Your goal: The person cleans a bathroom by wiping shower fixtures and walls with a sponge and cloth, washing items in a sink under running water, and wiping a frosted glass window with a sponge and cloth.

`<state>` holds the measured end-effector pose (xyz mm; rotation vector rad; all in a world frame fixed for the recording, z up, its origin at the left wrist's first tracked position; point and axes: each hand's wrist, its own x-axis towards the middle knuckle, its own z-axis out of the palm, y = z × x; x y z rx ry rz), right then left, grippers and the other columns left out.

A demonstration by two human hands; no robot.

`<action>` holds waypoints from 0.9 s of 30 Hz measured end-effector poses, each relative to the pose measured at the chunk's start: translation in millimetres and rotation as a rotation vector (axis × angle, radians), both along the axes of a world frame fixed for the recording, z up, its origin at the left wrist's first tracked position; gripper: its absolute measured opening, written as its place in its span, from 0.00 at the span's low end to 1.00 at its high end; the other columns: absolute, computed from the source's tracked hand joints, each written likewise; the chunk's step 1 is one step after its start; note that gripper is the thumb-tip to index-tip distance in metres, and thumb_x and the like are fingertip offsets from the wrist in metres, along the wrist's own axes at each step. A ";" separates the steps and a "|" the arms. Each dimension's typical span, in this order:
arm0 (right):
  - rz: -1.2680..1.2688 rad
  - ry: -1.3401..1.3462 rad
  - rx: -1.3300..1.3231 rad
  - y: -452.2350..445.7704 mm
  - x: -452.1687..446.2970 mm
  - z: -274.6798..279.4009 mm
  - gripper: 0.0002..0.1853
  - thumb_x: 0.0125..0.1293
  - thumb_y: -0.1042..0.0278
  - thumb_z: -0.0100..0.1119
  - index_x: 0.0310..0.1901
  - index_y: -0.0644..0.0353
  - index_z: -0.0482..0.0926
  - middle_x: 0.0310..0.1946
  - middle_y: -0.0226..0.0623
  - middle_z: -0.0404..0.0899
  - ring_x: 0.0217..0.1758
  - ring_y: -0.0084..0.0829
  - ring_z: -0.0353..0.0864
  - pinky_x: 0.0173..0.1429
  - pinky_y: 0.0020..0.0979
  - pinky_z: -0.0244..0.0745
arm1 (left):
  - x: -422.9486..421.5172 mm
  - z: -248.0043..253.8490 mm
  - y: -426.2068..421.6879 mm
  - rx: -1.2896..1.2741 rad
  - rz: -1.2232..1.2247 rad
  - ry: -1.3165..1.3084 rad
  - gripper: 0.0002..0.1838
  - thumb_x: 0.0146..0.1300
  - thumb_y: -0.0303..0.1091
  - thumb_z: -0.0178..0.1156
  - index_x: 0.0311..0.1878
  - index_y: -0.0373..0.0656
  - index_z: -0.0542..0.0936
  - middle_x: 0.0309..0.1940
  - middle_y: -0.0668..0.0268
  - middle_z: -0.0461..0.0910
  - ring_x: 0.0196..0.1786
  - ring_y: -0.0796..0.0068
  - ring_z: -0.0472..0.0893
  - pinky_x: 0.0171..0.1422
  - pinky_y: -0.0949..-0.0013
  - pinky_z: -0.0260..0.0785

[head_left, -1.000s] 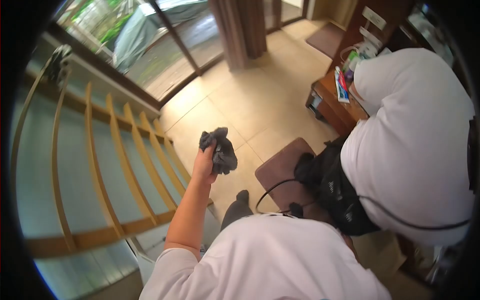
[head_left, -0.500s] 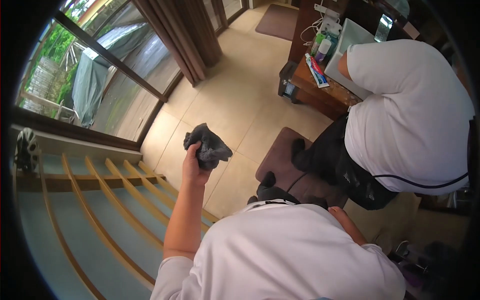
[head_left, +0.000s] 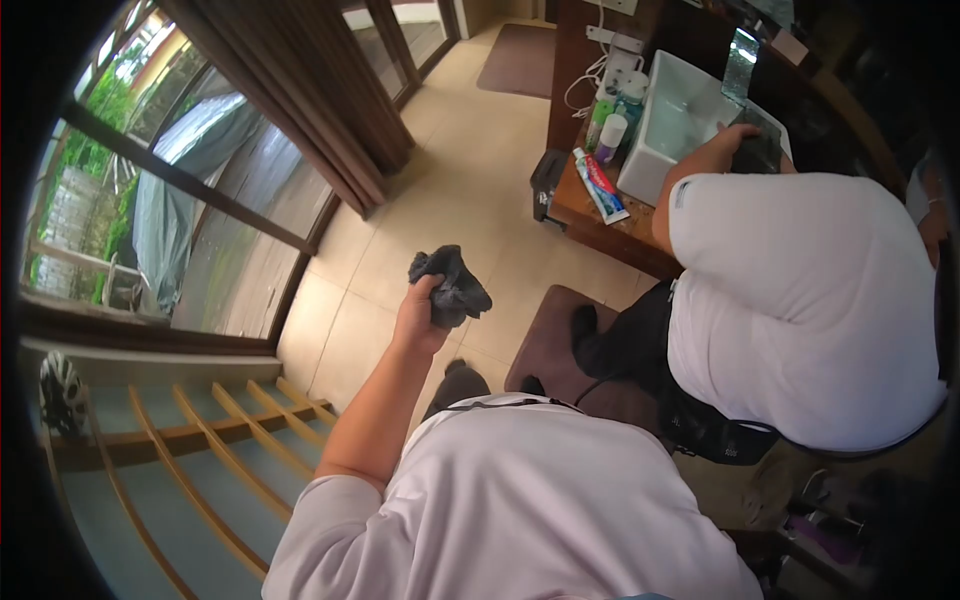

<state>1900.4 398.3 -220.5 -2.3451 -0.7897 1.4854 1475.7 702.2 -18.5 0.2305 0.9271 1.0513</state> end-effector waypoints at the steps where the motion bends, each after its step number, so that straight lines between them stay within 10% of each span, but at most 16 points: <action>1: -0.030 -0.001 0.017 5.9 -0.4 2.0 0.20 0.60 0.52 0.54 0.44 0.60 0.73 0.34 0.36 0.75 0.37 0.33 0.73 0.36 0.36 0.71 | 6.4 -2.8 11.2 0.003 -0.045 0.004 0.17 0.55 0.31 0.51 0.50 0.44 0.67 0.36 0.62 0.75 0.36 0.67 0.78 0.35 0.64 0.72; 14: -0.527 -0.162 -0.030 -48.8 -146.8 -71.8 0.18 0.59 0.54 0.54 0.42 0.61 0.73 0.32 0.35 0.74 0.34 0.34 0.73 0.33 0.37 0.70 | 84.6 -10.9 213.8 0.131 -0.605 -0.020 0.13 0.57 0.33 0.48 0.45 0.41 0.71 0.34 0.63 0.78 0.35 0.69 0.79 0.36 0.68 0.71; 18: -0.048 -0.628 0.101 -42.6 -252.4 -109.8 0.17 0.59 0.54 0.54 0.41 0.61 0.73 0.31 0.34 0.74 0.33 0.34 0.73 0.33 0.38 0.70 | 88.0 -9.6 277.5 0.102 -0.723 0.002 0.13 0.57 0.34 0.49 0.45 0.42 0.72 0.34 0.64 0.78 0.36 0.68 0.78 0.37 0.68 0.70; 21: -1.354 0.133 -0.089 43.6 -304.2 -66.5 0.15 0.59 0.56 0.51 0.35 0.62 0.73 0.28 0.36 0.73 0.29 0.37 0.72 0.31 0.38 0.69 | 74.9 -13.6 321.6 0.080 -0.795 0.070 0.13 0.57 0.35 0.49 0.44 0.43 0.73 0.34 0.65 0.78 0.36 0.69 0.78 0.38 0.68 0.70; 22: -0.923 -0.024 -0.082 41.2 -316.2 -93.3 0.16 0.58 0.56 0.49 0.37 0.63 0.74 0.26 0.40 0.73 0.27 0.37 0.71 0.33 0.38 0.70 | 69.5 -17.6 335.1 0.061 -0.811 0.088 0.12 0.57 0.35 0.49 0.44 0.43 0.73 0.34 0.65 0.78 0.36 0.69 0.78 0.37 0.68 0.69; 25: -1.188 -0.010 0.099 103.1 -352.7 -39.1 0.19 0.59 0.54 0.49 0.40 0.63 0.76 0.29 0.44 0.75 0.32 0.39 0.75 0.39 0.37 0.72 | 55.0 -37.6 369.3 -0.020 -0.876 0.065 0.14 0.57 0.36 0.50 0.46 0.45 0.71 0.36 0.65 0.77 0.37 0.69 0.77 0.37 0.67 0.69; 26: -0.671 -0.407 0.169 115.3 -356.7 -37.6 0.22 0.60 0.51 0.49 0.42 0.63 0.76 0.34 0.45 0.78 0.40 0.38 0.77 0.45 0.35 0.71 | 56.4 -37.2 374.5 -0.048 -0.898 0.039 0.14 0.57 0.36 0.50 0.47 0.46 0.70 0.37 0.64 0.77 0.38 0.69 0.77 0.37 0.67 0.69; 27: -0.761 -0.323 0.093 117.3 -363.4 -28.9 0.22 0.60 0.50 0.48 0.42 0.63 0.76 0.36 0.46 0.78 0.42 0.39 0.77 0.47 0.36 0.71 | 58.6 -37.4 377.1 -0.060 -0.910 0.034 0.14 0.57 0.36 0.50 0.47 0.46 0.70 0.37 0.65 0.77 0.38 0.70 0.77 0.36 0.67 0.69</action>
